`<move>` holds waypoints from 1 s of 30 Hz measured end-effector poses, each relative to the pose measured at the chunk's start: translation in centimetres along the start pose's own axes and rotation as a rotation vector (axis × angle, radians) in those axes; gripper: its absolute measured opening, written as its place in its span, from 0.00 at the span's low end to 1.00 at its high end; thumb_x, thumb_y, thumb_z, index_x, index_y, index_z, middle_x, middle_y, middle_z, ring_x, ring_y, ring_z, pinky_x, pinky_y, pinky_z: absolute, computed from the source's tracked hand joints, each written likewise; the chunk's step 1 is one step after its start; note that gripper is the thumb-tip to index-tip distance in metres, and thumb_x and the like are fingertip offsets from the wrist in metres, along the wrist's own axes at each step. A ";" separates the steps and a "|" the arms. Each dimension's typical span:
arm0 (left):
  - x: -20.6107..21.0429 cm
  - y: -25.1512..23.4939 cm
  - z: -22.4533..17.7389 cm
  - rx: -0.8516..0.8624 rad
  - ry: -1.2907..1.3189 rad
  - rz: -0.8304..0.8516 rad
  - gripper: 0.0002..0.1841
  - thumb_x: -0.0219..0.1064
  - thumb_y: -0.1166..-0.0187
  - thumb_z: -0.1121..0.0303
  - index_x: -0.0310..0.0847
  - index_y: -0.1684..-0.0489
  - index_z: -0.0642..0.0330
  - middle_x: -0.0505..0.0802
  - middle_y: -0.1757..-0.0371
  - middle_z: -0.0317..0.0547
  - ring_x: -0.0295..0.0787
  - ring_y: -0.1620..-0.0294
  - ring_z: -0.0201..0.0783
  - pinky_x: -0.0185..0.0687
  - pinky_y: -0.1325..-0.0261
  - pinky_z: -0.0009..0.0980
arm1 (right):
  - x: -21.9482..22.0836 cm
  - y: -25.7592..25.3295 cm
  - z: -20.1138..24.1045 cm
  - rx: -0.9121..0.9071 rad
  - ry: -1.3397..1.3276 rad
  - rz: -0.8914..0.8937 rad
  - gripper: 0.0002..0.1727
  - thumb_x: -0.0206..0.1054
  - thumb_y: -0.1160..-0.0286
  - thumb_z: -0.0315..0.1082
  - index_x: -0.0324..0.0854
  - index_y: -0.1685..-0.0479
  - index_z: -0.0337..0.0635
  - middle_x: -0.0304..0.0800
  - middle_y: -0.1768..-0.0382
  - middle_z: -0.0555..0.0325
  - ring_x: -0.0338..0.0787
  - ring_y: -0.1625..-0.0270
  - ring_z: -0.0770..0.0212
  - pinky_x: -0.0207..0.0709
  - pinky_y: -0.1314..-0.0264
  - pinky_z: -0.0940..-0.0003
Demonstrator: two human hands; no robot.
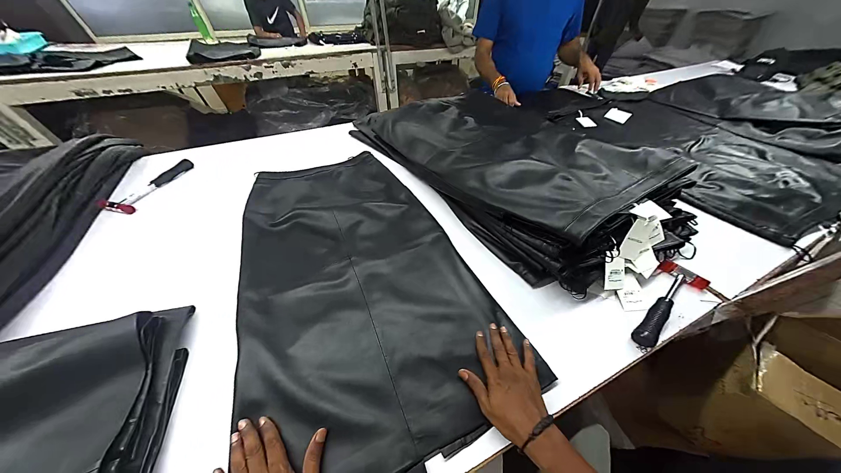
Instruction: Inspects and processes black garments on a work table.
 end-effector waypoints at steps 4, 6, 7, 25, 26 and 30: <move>0.1 -0.1 -0.4 0.006 0.003 0.002 0.60 0.40 0.25 0.20 0.56 0.11 0.75 0.61 0.10 0.73 0.54 0.08 0.68 0.39 0.11 0.69 | 0.1 0.7 -1.3 0.025 0.006 -0.010 0.50 0.31 0.19 0.75 0.64 0.09 0.49 0.60 0.09 0.46 0.59 0.08 0.41 0.43 0.10 0.28; 0.0 0.1 -0.5 0.018 0.027 -0.017 0.61 0.40 0.25 0.20 0.56 0.12 0.76 0.62 0.11 0.75 0.55 0.09 0.70 0.40 0.12 0.71 | 0.1 0.7 -1.3 0.012 0.000 -0.040 0.50 0.32 0.19 0.75 0.65 0.10 0.48 0.62 0.10 0.45 0.61 0.09 0.39 0.45 0.11 0.28; -0.2 0.1 -0.5 0.022 0.023 -0.032 0.61 0.39 0.25 0.20 0.57 0.12 0.76 0.63 0.11 0.75 0.56 0.09 0.70 0.42 0.12 0.70 | 0.1 0.7 -1.1 0.005 -0.007 -0.050 0.50 0.33 0.19 0.75 0.66 0.10 0.48 0.62 0.11 0.44 0.62 0.09 0.39 0.46 0.12 0.27; -1.0 0.6 -1.2 -0.154 -0.086 -0.065 0.55 0.36 0.23 0.22 0.67 0.13 0.65 0.67 0.10 0.64 0.59 0.08 0.62 0.40 0.11 0.71 | 0.5 0.3 -0.6 -0.037 -0.119 -0.020 0.54 0.35 0.21 0.77 0.59 0.08 0.41 0.55 0.10 0.34 0.53 0.08 0.31 0.36 0.16 0.18; -1.0 1.0 -1.3 -0.162 -0.085 -0.049 0.56 0.36 0.25 0.20 0.67 0.13 0.64 0.66 0.10 0.63 0.58 0.08 0.61 0.39 0.10 0.71 | 0.6 0.3 -0.9 -0.036 -0.120 0.002 0.54 0.35 0.21 0.77 0.57 0.07 0.41 0.54 0.09 0.33 0.52 0.08 0.31 0.35 0.16 0.18; -0.7 1.5 -1.3 -0.203 -0.087 0.033 0.62 0.35 0.34 0.13 0.63 0.09 0.58 0.61 0.07 0.58 0.50 0.05 0.59 0.31 0.11 0.74 | 1.3 0.1 -1.7 -0.013 -0.095 0.061 0.55 0.35 0.21 0.77 0.52 0.06 0.41 0.49 0.09 0.31 0.48 0.07 0.30 0.32 0.16 0.18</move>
Point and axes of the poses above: each hand's wrist, its own y-axis away from the middle knuckle, its own x-axis out of the palm, z = x × y, the point moved 8 cm from there along -y, towards the middle knuckle
